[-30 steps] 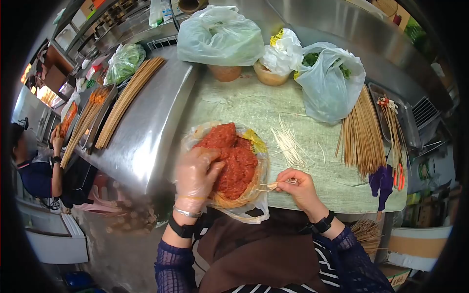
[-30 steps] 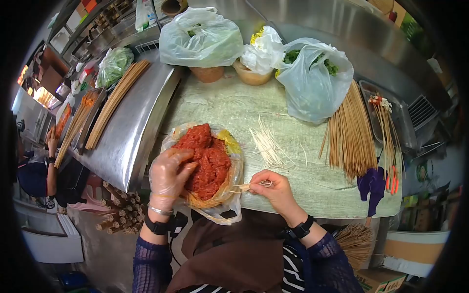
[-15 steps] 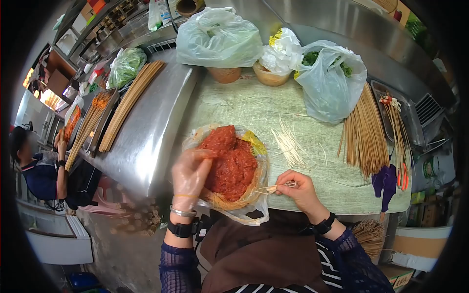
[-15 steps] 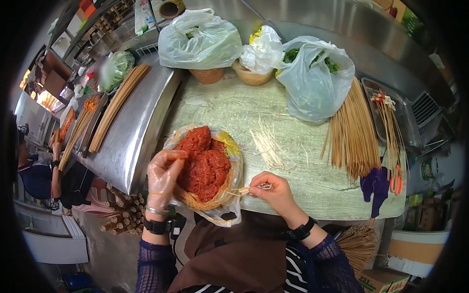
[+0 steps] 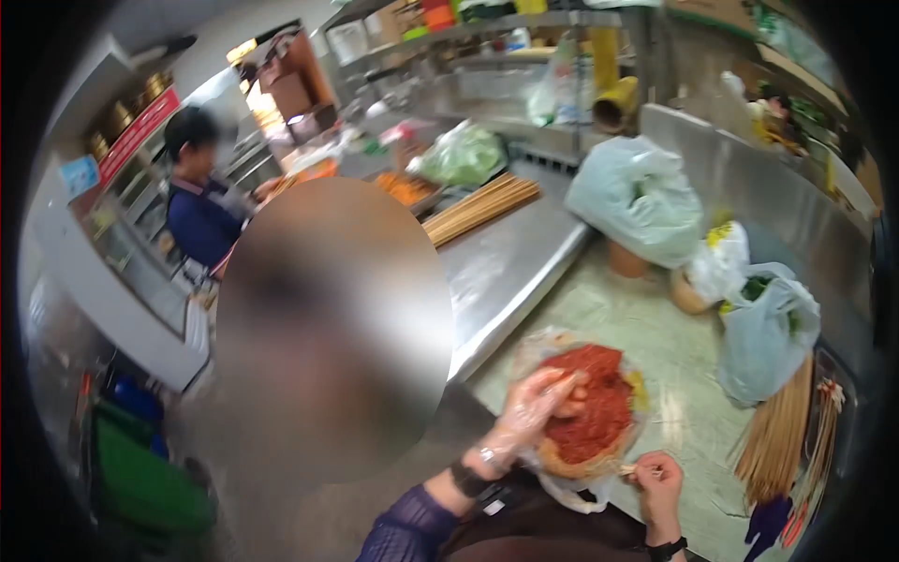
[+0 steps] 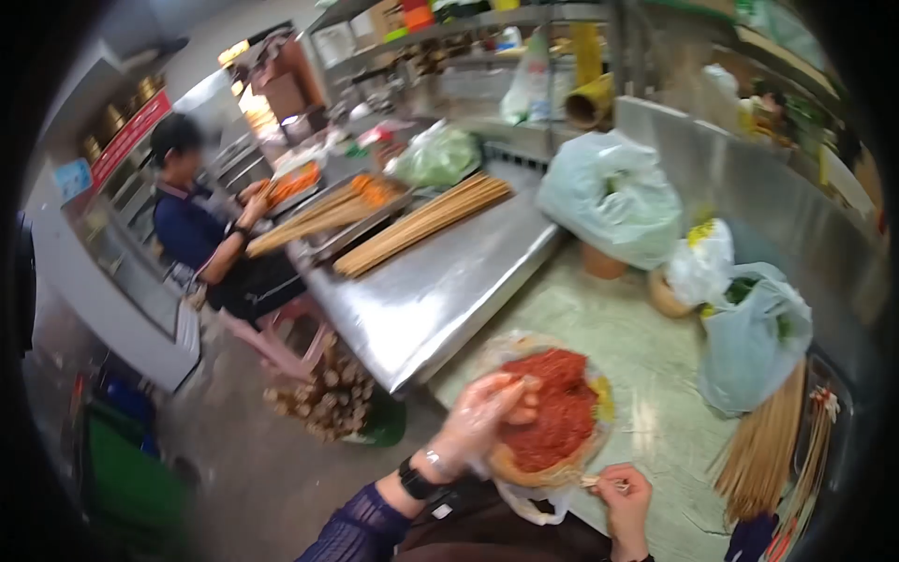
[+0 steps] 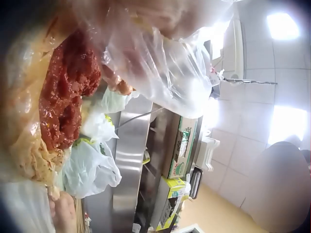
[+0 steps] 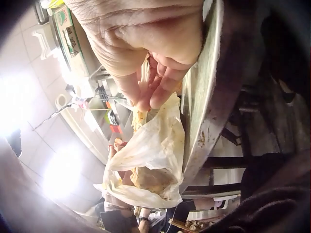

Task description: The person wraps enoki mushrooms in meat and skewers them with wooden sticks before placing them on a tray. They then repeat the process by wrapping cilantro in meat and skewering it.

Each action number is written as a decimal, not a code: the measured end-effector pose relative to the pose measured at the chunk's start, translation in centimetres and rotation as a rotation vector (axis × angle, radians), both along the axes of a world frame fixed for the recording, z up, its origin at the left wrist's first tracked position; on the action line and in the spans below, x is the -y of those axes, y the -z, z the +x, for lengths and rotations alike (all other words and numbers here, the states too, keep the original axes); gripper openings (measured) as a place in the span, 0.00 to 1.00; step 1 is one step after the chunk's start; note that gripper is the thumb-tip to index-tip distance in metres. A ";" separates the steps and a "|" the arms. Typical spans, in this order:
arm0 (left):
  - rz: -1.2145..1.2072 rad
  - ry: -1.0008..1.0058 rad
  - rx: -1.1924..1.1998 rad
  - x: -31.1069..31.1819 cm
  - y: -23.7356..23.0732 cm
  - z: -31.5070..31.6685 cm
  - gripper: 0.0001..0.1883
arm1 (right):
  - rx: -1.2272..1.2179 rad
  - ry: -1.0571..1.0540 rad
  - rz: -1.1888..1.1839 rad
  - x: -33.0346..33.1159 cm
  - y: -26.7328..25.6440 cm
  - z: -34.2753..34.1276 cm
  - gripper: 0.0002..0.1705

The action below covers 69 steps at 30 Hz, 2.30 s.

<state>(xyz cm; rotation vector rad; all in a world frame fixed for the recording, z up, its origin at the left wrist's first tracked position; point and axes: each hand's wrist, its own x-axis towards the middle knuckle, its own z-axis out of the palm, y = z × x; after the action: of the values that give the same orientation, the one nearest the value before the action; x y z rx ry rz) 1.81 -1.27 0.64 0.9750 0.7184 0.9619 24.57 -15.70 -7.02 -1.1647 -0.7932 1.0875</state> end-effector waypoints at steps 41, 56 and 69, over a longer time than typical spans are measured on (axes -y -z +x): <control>0.094 0.142 -0.177 4.6 -1.6 0.7 0.20 | 0.691 -0.256 0.441 -4.3 -12.1 -2.6 0.05; 0.193 0.053 -0.172 4.6 1.4 1.4 0.12 | 0.791 0.054 0.318 -2.9 -9.8 1.7 0.07; 0.256 -0.139 -0.040 3.8 3.5 1.8 0.14 | 1.619 0.561 -0.890 1.1 -2.3 30.4 0.16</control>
<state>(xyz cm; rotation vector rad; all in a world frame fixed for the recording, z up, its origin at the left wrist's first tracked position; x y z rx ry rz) 3.60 -5.09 -2.81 1.1819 0.7144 1.1796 54.95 -16.76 -4.75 -2.8740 -1.0098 -0.3045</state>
